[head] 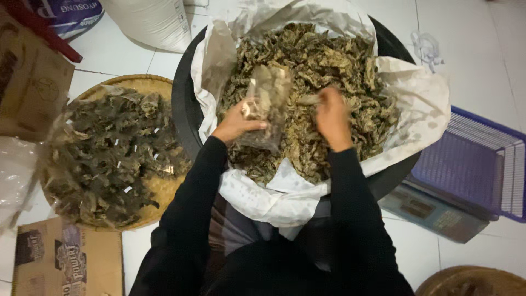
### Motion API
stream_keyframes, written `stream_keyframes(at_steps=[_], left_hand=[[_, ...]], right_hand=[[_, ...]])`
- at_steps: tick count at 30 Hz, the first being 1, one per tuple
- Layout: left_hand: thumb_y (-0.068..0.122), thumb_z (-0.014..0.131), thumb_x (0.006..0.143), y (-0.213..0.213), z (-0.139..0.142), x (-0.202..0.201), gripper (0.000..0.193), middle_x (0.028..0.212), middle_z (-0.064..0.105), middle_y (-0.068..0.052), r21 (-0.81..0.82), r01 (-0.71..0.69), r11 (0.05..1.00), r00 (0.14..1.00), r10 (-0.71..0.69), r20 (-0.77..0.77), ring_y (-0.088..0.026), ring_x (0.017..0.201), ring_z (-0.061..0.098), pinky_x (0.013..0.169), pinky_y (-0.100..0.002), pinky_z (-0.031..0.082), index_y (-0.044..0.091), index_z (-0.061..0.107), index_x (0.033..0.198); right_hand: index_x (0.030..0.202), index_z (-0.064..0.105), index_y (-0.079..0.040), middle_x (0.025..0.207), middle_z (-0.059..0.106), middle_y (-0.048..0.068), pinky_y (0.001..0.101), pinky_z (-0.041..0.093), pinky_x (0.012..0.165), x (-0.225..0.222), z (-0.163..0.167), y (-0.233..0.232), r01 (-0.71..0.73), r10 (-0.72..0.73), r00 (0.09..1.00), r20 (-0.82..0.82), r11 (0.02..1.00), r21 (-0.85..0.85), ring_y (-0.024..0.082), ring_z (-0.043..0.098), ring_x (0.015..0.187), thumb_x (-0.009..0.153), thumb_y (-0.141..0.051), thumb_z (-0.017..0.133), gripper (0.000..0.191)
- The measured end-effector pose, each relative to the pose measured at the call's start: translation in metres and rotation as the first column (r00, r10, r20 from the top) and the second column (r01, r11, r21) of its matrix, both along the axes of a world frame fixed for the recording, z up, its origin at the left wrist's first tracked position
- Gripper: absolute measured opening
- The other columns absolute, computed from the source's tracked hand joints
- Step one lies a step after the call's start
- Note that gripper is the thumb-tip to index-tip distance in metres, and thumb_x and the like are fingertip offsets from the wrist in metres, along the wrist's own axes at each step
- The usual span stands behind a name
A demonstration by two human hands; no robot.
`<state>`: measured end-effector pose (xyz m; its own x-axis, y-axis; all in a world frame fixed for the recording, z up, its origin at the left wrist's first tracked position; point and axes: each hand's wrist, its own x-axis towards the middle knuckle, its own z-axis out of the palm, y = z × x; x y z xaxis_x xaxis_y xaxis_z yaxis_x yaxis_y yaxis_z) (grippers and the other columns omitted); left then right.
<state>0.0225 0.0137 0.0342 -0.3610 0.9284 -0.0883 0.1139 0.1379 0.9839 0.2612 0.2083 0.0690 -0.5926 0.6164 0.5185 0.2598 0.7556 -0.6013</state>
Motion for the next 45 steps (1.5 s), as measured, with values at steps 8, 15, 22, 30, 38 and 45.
stream_keyframes(at_steps=[8, 15, 22, 30, 38, 45], left_hand=[[0.050, 0.089, 0.069, 0.046, -0.018, 0.018, 0.104, 0.151, 0.053, -0.020, -0.137, 0.322, 0.937, 0.923, -0.343, -0.173, -0.033, 0.139, 0.051, 0.116, -0.046, 0.042, 0.010, 0.045, 0.155], [0.052, 0.088, 0.069, 0.042, -0.019, 0.027, 0.098, 0.154, 0.052, -0.019, -0.139, 0.452, 0.881, 0.864, -0.471, -0.176, -0.034, 0.140, 0.052, 0.115, -0.044, 0.041, 0.013, 0.049, 0.150], [0.052, 0.090, 0.069, 0.039, -0.006, 0.032, 0.091, 0.154, 0.053, -0.018, -0.079, 0.466, 0.881, 0.860, -0.472, -0.192, -0.033, 0.143, 0.048, 0.117, -0.043, 0.037, 0.012, 0.059, 0.144], [0.048, 0.091, 0.065, 0.035, -0.018, 0.037, 0.090, 0.136, 0.070, -0.013, -0.126, 0.507, 0.852, 0.847, -0.520, -0.109, -0.024, 0.123, 0.063, 0.105, -0.036, 0.049, 0.008, 0.062, 0.139], [0.049, 0.090, 0.069, 0.038, -0.033, 0.029, 0.104, 0.150, 0.056, -0.015, -0.130, 0.586, 0.800, 0.793, -0.599, -0.114, -0.025, 0.136, 0.054, 0.112, -0.036, 0.042, 0.004, 0.047, 0.152], [0.038, 0.092, 0.079, 0.034, -0.043, 0.021, 0.108, 0.160, 0.038, -0.017, -0.053, 0.559, 0.828, 0.828, -0.560, -0.014, -0.026, 0.146, 0.037, 0.118, -0.039, 0.034, 0.002, 0.031, 0.160]], right_hand=[[0.116, 0.070, 0.000, 0.106, 0.072, 0.007, 0.0260, 0.057, 0.089, 0.035, 0.058, 0.003, -0.217, 0.014, 0.897, -0.443, 0.886, -0.411, 0.014, 0.070, 0.097, 0.107, 0.005, 0.058, 0.016], [0.106, 0.071, 0.003, 0.118, 0.069, 0.011, 0.0292, 0.058, 0.090, 0.033, 0.073, -0.022, -0.282, 0.242, 0.954, -0.179, 0.927, -0.247, 0.018, 0.069, 0.105, 0.099, 0.006, 0.062, 0.011], [0.107, 0.068, 0.004, 0.116, 0.071, 0.010, 0.0314, 0.060, 0.100, 0.049, 0.073, -0.008, -0.330, 0.221, 0.927, -0.303, 0.866, -0.376, 0.018, 0.071, 0.113, 0.101, 0.007, 0.060, 0.010], [0.111, 0.072, 0.000, 0.109, 0.075, 0.008, 0.0283, 0.055, 0.084, 0.018, 0.056, -0.024, -0.341, 0.445, 0.895, 0.035, 0.731, -0.591, 0.014, 0.069, 0.098, 0.097, 0.001, 0.065, 0.015], [0.117, 0.079, -0.009, 0.120, 0.077, 0.005, 0.0303, 0.055, 0.089, 0.016, 0.079, -0.028, -0.582, 0.691, 0.660, 0.296, 0.719, -0.381, 0.015, 0.072, 0.105, 0.094, -0.005, 0.069, 0.025], [0.123, 0.073, -0.011, 0.121, 0.067, 0.013, 0.0306, 0.056, 0.085, 0.057, 0.107, -0.040, -0.352, 0.376, 0.927, -0.006, 0.863, -0.362, 0.016, 0.066, 0.100, 0.100, -0.014, 0.071, 0.024]])
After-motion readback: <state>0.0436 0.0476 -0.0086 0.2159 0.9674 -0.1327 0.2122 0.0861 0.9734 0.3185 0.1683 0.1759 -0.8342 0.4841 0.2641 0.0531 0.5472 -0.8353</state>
